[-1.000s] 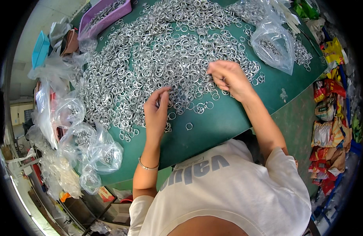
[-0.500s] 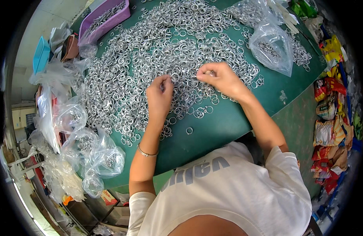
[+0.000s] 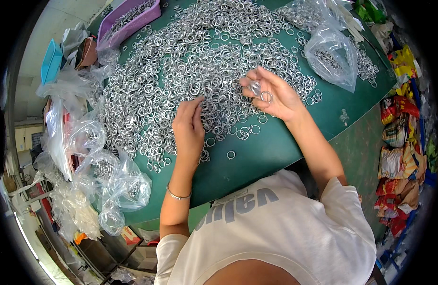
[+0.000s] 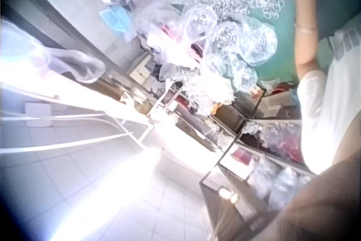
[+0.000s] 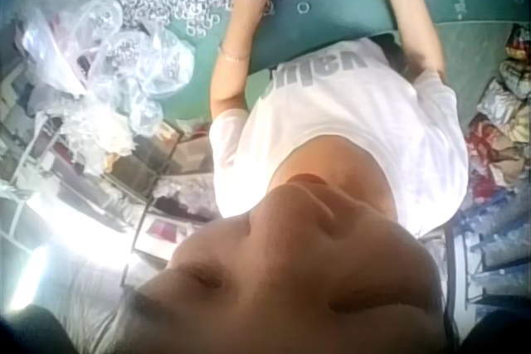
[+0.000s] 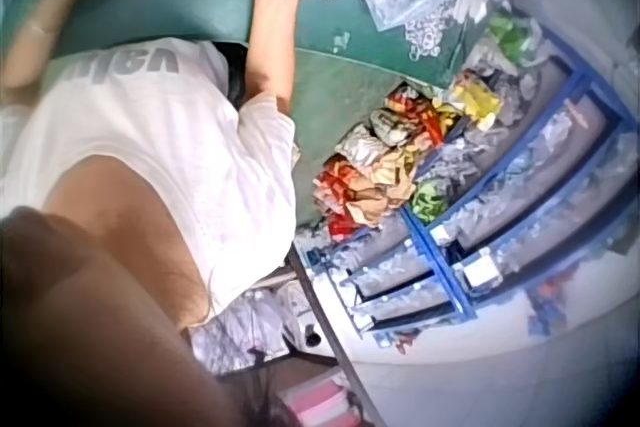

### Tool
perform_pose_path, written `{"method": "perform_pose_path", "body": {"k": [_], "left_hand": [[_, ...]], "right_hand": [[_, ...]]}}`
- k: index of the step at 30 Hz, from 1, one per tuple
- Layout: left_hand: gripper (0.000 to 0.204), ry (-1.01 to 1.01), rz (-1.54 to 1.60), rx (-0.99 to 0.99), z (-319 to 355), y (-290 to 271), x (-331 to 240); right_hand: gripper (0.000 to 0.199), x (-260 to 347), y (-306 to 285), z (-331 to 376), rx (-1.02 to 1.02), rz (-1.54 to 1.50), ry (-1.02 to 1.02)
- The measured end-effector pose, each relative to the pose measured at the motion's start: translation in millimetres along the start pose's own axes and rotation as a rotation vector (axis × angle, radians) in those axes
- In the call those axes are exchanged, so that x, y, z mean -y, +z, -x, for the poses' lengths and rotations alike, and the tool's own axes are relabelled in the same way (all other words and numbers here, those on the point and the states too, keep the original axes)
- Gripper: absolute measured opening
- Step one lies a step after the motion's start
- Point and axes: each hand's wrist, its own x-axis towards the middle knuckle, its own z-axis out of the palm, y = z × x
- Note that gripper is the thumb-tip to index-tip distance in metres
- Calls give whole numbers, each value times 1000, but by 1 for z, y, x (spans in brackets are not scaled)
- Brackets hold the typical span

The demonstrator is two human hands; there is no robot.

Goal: The person picks up and sorts small metal rings from a large pile on a green table, grouping them and placing them into bags or different piles.

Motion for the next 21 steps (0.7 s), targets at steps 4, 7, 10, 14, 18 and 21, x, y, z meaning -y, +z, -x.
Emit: {"method": "perform_pose_path", "body": {"k": [4,7,10,14,18,21], "left_hand": [[18,-988,1423,192,2,-19,12],[34,-1021,1957,169,14,-20,25],[31,-1067,1346,87,12,-15,16],[19,-645,622,51,13,-14,11],[15,-236,-195,-109,10,-16,27],[14,-330,-263,15,4,-16,24]], "right_hand": [[25,2,1,5,61,129,-3],[27,-1,13,7,-85,536,-6],[20,-12,28,5,-352,1145,-65],[14,-28,34,-11,-333,1615,-326],[14,-38,34,-29,-328,1919,-389],[12,-40,29,-46,-376,2009,-471]]}}
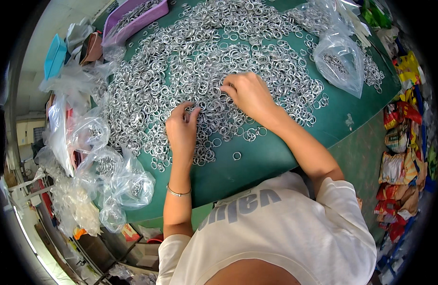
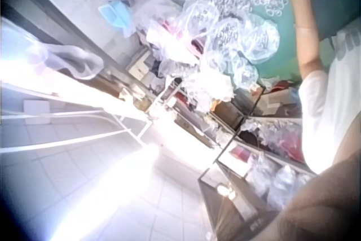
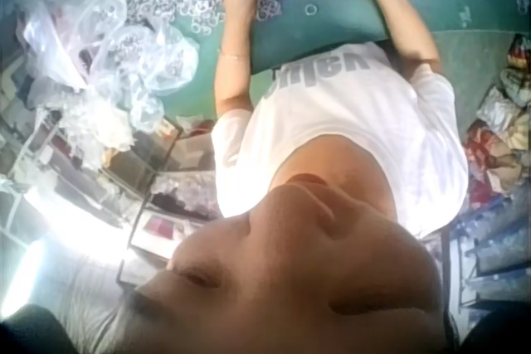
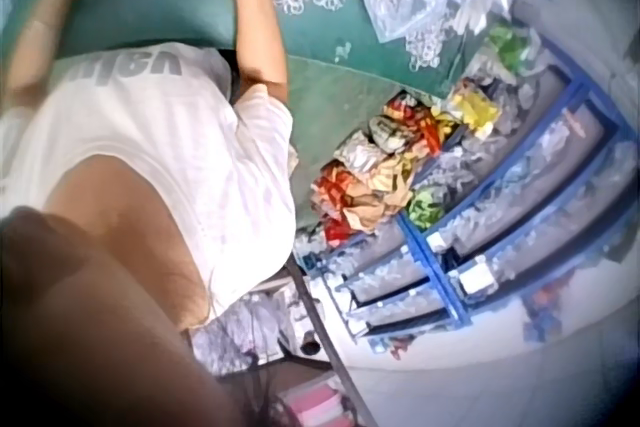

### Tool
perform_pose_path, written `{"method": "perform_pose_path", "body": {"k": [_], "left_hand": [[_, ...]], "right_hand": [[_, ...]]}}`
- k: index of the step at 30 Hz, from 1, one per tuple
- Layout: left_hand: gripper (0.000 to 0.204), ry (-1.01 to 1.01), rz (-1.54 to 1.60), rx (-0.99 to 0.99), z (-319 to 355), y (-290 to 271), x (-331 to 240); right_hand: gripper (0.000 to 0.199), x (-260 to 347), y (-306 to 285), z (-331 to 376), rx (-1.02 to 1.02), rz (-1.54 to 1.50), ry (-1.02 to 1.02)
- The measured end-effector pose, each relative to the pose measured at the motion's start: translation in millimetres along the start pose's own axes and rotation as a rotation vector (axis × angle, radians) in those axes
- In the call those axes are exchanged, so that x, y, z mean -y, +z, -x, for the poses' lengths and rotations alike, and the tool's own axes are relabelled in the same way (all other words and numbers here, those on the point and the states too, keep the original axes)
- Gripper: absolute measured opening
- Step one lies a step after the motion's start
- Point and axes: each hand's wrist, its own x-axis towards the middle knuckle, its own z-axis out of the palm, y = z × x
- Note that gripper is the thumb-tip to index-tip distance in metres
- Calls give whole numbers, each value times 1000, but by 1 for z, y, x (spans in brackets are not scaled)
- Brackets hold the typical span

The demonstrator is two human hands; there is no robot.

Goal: The person picks up and sorts small metal rings from a large pile on a green table, grouping them and placing them into bags or different piles.

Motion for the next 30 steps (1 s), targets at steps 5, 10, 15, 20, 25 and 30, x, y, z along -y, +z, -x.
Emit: {"method": "perform_pose_path", "body": {"k": [5,10,15,20,25,30], "left_hand": [[15,96,24,-56,-7,7,-7],[15,81,61,3,-15,4,-7],[16,90,88,22,-17,4,-3],[16,27,123,102,-24,1,-15],[17,107,7,46,-28,11,-8],[19,69,-93,107,-35,12,-12]], "right_hand": [[10,0,16,-8,97,170,-65],[11,-3,-3,0,-36,48,-120],[12,-2,-34,2,31,-112,40],[12,-1,-52,1,229,-612,395],[15,-17,-44,-1,193,-446,295],[19,-20,-53,-12,233,-961,436]]}}
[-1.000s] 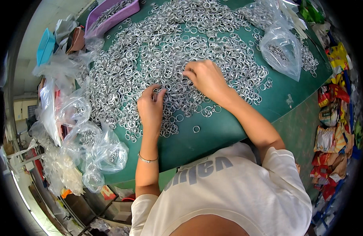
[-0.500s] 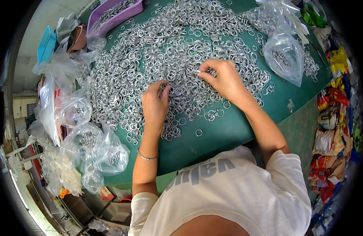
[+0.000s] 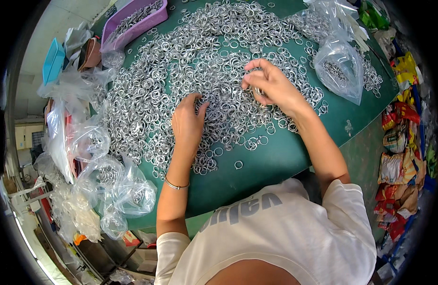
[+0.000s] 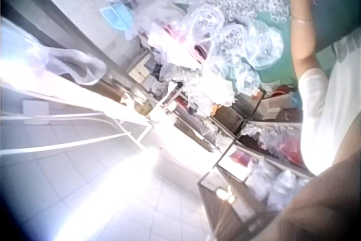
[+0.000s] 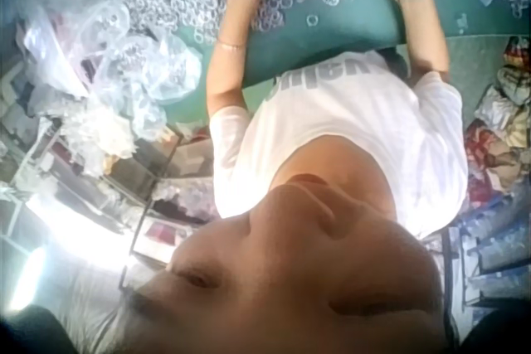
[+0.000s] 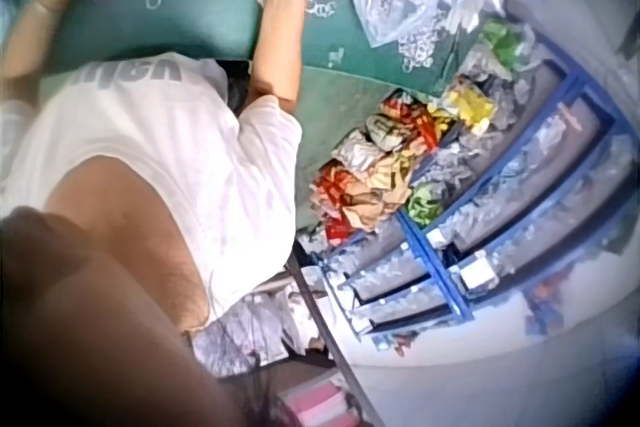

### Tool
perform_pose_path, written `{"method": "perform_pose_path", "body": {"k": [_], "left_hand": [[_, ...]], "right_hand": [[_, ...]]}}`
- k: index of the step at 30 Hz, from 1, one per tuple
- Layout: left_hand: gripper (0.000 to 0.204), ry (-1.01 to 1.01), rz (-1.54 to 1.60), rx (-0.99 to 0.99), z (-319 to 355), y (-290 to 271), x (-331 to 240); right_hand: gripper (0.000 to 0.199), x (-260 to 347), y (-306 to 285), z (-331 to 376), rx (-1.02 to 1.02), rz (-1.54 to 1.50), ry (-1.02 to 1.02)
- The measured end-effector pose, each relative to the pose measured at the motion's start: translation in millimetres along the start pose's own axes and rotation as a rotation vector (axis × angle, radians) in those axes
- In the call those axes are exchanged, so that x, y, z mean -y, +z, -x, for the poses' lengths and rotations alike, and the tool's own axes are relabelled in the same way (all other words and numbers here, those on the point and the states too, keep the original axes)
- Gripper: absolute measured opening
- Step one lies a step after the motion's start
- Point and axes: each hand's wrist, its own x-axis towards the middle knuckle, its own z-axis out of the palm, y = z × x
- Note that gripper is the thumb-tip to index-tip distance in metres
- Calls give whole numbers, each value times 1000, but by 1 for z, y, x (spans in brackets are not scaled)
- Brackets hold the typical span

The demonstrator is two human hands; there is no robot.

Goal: The person picks up and sorts small metal rings from a large pile on a green table, grouping them and placing them into bags or different piles.

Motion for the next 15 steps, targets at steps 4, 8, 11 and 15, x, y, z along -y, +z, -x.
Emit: {"method": "perform_pose_path", "body": {"k": [4,8,11,15], "left_hand": [[18,35,53,14,-9,3,-5],[17,165,71,-37,-35,18,-15],[17,188,-71,55,-51,29,-25],[17,183,-231,174,-63,38,-28]], "right_hand": [[28,1,-7,-25,39,-469,139],[23,-10,-13,-55,-23,327,-179],[18,-4,-14,-63,-169,848,-337],[18,-10,-15,-62,-175,1327,-365]]}}
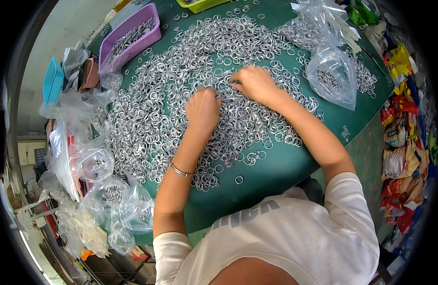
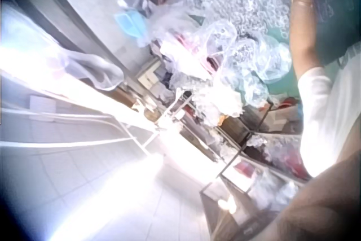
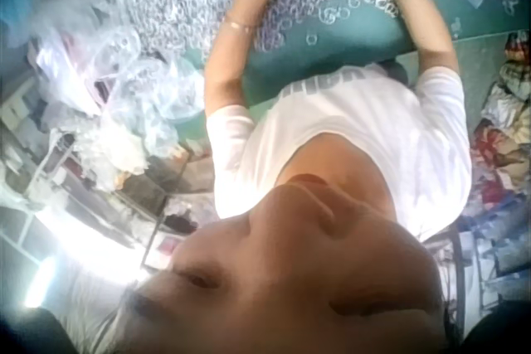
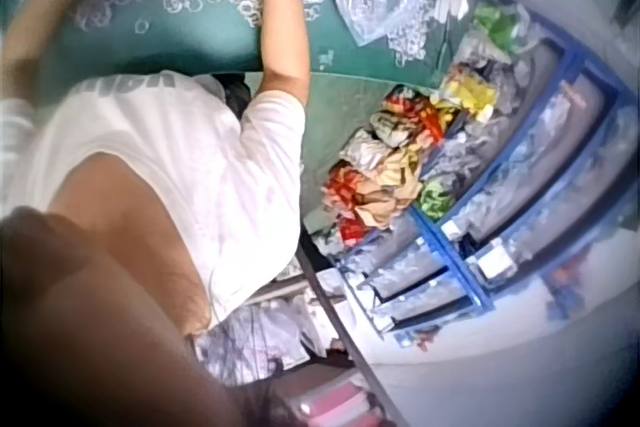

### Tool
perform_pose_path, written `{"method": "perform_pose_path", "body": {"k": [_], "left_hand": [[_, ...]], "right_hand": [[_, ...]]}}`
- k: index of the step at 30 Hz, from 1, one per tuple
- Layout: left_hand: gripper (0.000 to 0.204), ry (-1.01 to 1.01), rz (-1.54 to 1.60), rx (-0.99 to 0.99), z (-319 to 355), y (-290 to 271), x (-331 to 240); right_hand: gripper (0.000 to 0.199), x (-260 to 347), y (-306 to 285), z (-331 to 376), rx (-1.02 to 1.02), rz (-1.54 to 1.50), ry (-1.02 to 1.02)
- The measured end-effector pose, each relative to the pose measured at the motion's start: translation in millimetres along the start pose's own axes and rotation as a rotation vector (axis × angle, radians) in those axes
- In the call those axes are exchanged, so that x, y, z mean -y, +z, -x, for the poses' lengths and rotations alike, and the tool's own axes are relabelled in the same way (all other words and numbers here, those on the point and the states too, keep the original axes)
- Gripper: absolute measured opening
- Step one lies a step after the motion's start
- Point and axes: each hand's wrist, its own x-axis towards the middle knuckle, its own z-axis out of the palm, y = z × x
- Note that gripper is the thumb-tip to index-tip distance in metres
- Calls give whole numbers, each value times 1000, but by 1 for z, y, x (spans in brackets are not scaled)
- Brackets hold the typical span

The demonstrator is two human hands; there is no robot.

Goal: The person picks up and sorts small metal rings from a large pile on a green table, grouping them and placing them into bags or different piles.

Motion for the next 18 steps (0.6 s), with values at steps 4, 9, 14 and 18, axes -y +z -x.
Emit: {"method": "perform_pose_path", "body": {"k": [4,9,14,18], "left_hand": [[14,2,43,-2,-6,-3,1],[13,3,308,-238,6,-17,13],[16,-141,1171,-13,18,-19,30],[19,-382,1903,266,21,-26,40]], "right_hand": [[8,-7,-3,-6,-28,-141,-58],[17,-21,-26,6,417,-1334,288],[17,-26,-18,12,408,-2183,227],[16,-36,-13,6,323,-2247,299]]}}
